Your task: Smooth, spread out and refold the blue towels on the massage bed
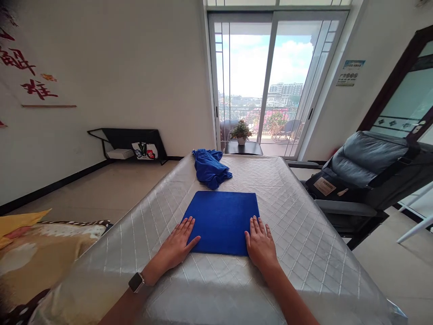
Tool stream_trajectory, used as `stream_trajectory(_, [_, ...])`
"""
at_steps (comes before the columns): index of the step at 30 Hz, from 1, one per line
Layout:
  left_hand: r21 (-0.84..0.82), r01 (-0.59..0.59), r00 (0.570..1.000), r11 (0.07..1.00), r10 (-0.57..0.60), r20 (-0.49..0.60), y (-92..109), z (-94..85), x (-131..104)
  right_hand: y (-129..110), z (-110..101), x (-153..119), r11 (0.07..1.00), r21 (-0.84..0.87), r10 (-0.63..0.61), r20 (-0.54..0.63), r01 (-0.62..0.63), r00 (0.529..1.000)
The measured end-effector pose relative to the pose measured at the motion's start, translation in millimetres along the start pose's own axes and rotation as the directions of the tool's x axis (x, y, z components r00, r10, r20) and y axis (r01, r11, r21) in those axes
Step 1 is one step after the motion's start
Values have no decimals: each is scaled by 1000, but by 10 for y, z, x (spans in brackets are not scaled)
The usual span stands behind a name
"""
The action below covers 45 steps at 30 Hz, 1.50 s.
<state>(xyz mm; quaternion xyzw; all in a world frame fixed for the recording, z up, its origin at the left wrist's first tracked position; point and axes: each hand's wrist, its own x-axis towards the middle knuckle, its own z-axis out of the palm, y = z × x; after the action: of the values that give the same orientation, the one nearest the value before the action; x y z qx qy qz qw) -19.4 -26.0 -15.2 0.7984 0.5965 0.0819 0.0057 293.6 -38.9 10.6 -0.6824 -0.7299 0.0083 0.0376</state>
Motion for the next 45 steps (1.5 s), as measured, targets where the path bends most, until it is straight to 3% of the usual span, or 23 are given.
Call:
stream_trajectory(5, [-6,-6,1000,1000,6,-2,-35,-14,-8,-29,48,-290,997,70,23,70,-28,997])
stream_trajectory(10, [12,38,999,999,-38,7,56,-45,9,-54,18,-304,998,35,44,119,-48,992])
stream_trajectory(13, [-8,3,998,1000,-4,-70,424,-26,59,-52,29,-288,998,35,42,114,-46,993])
stream_trajectory(15, [-48,-138,986,989,132,-101,798,-7,100,-41,53,-289,998,34,40,99,-43,994])
stream_trajectory(18, [-117,-392,918,913,380,-113,1339,17,157,-11,81,-301,1000,9,3,90,-4,996])
stream_trajectory(21, [-158,-469,883,869,459,-101,1583,39,185,8,76,-310,998,6,-60,93,60,994])
stream_trajectory(24, [-138,-440,898,887,434,-74,1438,58,164,-4,56,-305,999,40,-12,96,8,995])
stream_trajectory(28, [-69,-325,946,943,325,-2,877,47,55,-30,50,-301,996,82,33,98,-41,995])
stream_trajectory(31, [-28,-171,985,985,171,28,421,18,-74,-31,50,-310,996,84,32,94,-40,995])
stream_trajectory(34, [-7,-34,999,999,34,29,113,3,-203,-29,36,-315,997,62,32,106,-38,994])
stream_trajectory(37, [-9,23,999,1000,-23,28,11,19,-285,-34,16,-311,999,32,38,127,-43,991])
stream_trajectory(45, [-21,48,996,999,-49,-68,94,70,-312,-22,46,-296,999,5,46,126,-47,991])
